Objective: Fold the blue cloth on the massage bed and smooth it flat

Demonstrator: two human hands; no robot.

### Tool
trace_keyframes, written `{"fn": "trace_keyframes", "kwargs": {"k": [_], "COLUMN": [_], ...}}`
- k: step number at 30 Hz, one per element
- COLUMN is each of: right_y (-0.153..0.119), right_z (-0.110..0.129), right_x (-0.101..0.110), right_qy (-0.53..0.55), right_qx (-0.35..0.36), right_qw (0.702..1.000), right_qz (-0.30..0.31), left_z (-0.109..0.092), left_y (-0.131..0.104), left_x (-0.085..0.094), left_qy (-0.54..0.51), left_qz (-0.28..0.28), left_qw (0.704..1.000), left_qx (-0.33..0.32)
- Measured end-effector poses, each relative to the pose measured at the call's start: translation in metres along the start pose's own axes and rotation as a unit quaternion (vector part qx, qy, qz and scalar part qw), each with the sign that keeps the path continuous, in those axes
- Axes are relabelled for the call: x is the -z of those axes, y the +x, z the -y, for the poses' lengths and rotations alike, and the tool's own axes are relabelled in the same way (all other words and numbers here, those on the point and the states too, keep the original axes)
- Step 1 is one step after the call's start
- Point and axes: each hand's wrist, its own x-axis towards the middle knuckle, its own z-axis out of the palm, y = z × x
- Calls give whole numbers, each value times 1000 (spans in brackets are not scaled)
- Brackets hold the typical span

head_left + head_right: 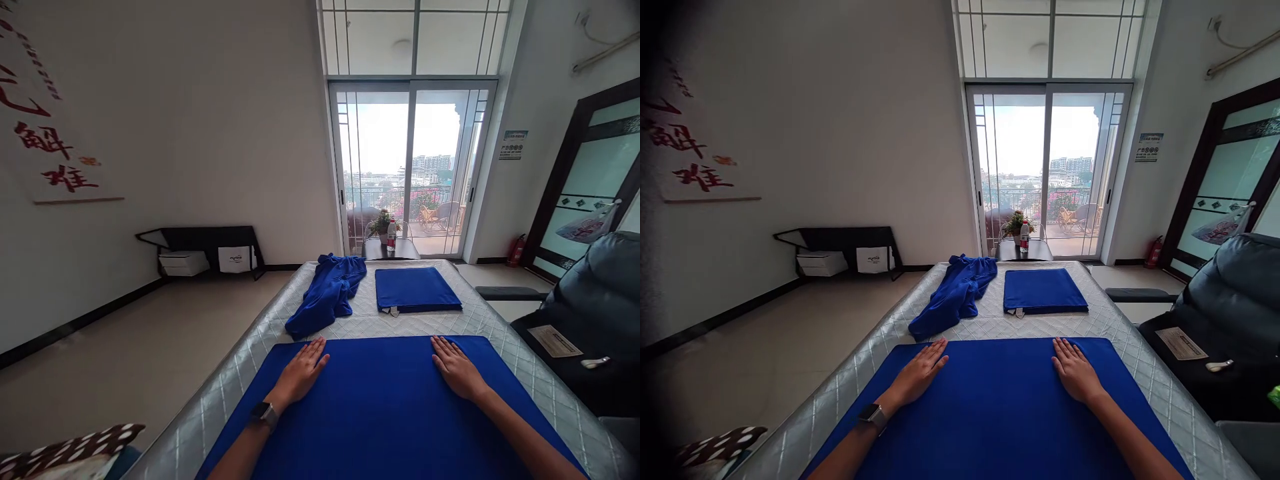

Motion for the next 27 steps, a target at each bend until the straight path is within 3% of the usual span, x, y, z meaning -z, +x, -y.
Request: {"fn": "trace_keyframes", "kwargs": {"k": [3,5,9,20,27], "right_y": [-10,-13,-13,-8,-15], "right_z": [-65,-100,-135,-137,-122], "right_x": [-8,-15,-27,-33,-20], "right_qy": [-41,-58,-70,-65,-92], "right_qx": [-65,-101,-128,-138,-115], "right_qw": [996,992,988,984,983], "right_qz": [-33,-47,-60,-92,-107], "left_z": [49,72,91,107,98], "left_y": [-14,-19,-19,-19,-20], "left_x": [0,-2,-7,-8,-4], "left_qy": [6,15,21,23,31], "left_qz": [-16,-19,-32,-71,-75], "left_qw": [1000,999,996,991,990], "left_qx": [21,45,85,109,111]}}
